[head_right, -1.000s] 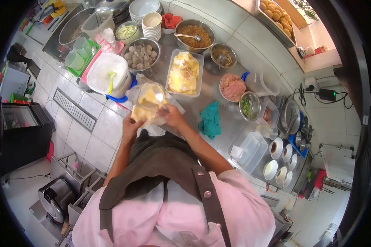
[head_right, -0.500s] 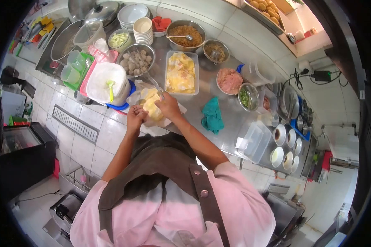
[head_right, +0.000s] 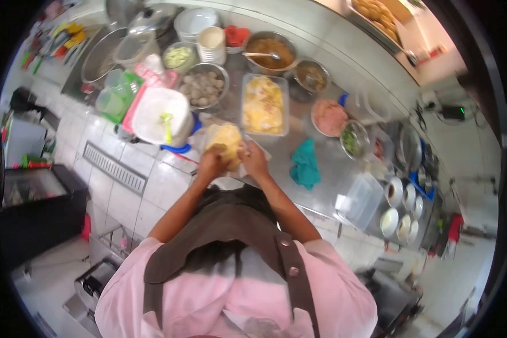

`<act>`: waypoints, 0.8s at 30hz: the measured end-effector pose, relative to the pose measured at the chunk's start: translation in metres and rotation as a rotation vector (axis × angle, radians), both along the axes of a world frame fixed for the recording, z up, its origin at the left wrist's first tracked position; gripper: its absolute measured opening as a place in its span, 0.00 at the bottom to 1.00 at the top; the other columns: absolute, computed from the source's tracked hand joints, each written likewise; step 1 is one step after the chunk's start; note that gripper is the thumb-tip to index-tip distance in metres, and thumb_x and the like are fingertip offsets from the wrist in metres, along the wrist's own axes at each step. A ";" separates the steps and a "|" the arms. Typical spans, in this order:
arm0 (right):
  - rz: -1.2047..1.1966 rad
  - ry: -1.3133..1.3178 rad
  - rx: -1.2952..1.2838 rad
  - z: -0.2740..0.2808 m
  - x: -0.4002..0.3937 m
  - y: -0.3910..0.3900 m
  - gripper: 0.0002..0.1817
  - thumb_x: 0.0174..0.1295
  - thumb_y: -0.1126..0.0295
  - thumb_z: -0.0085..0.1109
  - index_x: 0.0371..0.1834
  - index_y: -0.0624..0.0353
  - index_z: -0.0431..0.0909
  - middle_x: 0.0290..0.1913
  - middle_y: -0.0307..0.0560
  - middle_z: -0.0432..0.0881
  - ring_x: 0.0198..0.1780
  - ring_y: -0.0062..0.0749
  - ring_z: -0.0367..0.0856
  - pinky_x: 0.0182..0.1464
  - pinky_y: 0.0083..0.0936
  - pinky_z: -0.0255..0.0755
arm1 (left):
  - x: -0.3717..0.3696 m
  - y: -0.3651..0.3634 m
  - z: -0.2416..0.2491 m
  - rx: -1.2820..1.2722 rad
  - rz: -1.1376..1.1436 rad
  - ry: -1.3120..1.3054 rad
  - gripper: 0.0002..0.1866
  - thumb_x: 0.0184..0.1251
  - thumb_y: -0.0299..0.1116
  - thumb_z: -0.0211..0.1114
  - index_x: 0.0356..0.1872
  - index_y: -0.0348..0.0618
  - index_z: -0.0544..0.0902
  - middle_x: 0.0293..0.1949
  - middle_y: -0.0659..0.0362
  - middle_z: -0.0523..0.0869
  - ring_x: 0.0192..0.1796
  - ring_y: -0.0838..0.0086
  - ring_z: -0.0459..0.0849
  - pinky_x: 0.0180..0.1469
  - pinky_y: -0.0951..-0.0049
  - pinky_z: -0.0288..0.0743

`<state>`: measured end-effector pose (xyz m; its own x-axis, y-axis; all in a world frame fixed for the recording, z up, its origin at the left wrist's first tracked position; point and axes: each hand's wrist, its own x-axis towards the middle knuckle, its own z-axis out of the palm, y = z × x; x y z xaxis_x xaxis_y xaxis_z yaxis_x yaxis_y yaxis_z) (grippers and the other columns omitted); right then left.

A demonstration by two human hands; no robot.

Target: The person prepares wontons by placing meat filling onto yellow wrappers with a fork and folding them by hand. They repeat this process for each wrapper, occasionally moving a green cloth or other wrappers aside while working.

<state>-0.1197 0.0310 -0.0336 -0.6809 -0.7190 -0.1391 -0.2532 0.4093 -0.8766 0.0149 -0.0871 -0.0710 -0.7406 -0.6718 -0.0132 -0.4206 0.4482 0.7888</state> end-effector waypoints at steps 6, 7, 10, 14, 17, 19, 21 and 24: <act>-0.050 -0.189 -0.152 -0.015 -0.008 0.025 0.10 0.63 0.72 0.64 0.44 0.62 0.78 0.37 0.46 0.84 0.36 0.24 0.80 0.41 0.24 0.75 | 0.021 0.007 -0.013 -0.194 0.020 0.508 0.07 0.55 0.25 0.69 0.35 0.40 0.80 0.33 0.53 0.82 0.33 0.58 0.83 0.36 0.63 0.78; -0.046 -0.176 -0.138 -0.016 -0.011 0.030 0.09 0.63 0.72 0.64 0.43 0.62 0.78 0.37 0.45 0.84 0.36 0.22 0.80 0.41 0.24 0.74 | 0.033 0.008 -0.055 0.114 0.100 0.461 0.06 0.58 0.25 0.66 0.36 0.42 0.79 0.32 0.55 0.81 0.32 0.63 0.83 0.34 0.66 0.78; -0.036 -0.156 -0.137 -0.029 -0.020 0.046 0.07 0.63 0.72 0.64 0.41 0.61 0.77 0.37 0.44 0.84 0.36 0.22 0.80 0.41 0.23 0.74 | 0.057 0.001 -0.052 0.746 0.234 0.451 0.03 0.63 0.26 0.62 0.37 0.45 0.78 0.31 0.60 0.80 0.32 0.71 0.82 0.32 0.71 0.78; -0.009 -0.024 -0.065 -0.035 -0.024 0.053 0.08 0.63 0.72 0.64 0.36 0.60 0.74 0.34 0.44 0.83 0.34 0.23 0.81 0.39 0.23 0.74 | 0.050 -0.009 -0.004 1.113 0.387 0.299 0.08 0.66 0.29 0.60 0.42 0.38 0.76 0.31 0.57 0.81 0.37 0.67 0.83 0.45 0.68 0.79; -0.024 -0.164 -0.012 -0.026 -0.015 0.044 0.09 0.63 0.72 0.64 0.33 0.61 0.71 0.30 0.44 0.81 0.31 0.23 0.81 0.35 0.24 0.73 | 0.020 -0.009 0.010 0.552 0.319 0.267 0.15 0.66 0.30 0.60 0.51 0.34 0.77 0.39 0.48 0.85 0.45 0.58 0.85 0.50 0.63 0.78; -0.001 -0.162 -0.020 -0.035 -0.015 0.042 0.10 0.64 0.72 0.64 0.33 0.59 0.70 0.28 0.42 0.80 0.29 0.23 0.79 0.34 0.23 0.72 | 0.003 -0.014 0.001 0.270 0.290 0.257 0.21 0.65 0.31 0.61 0.56 0.31 0.76 0.51 0.40 0.82 0.54 0.49 0.82 0.57 0.59 0.75; 0.069 -0.177 -0.038 -0.041 -0.009 0.030 0.11 0.65 0.73 0.63 0.33 0.57 0.68 0.26 0.41 0.79 0.27 0.22 0.78 0.32 0.21 0.71 | -0.008 -0.014 -0.001 -0.489 0.340 0.192 0.18 0.64 0.31 0.62 0.52 0.31 0.78 0.54 0.39 0.80 0.58 0.48 0.79 0.61 0.55 0.72; 0.058 -0.202 -0.082 -0.028 -0.003 0.026 0.11 0.64 0.74 0.63 0.32 0.57 0.67 0.25 0.40 0.77 0.27 0.21 0.78 0.31 0.21 0.69 | -0.003 -0.019 0.043 0.010 0.153 -0.095 0.18 0.63 0.27 0.61 0.54 0.33 0.78 0.53 0.41 0.80 0.57 0.48 0.79 0.60 0.52 0.72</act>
<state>-0.1226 0.0571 -0.0619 -0.6024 -0.7707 -0.2079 -0.0902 0.3244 -0.9416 0.0116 -0.1063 -0.0283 -0.6251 -0.7758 -0.0858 -0.5560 0.3654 0.7465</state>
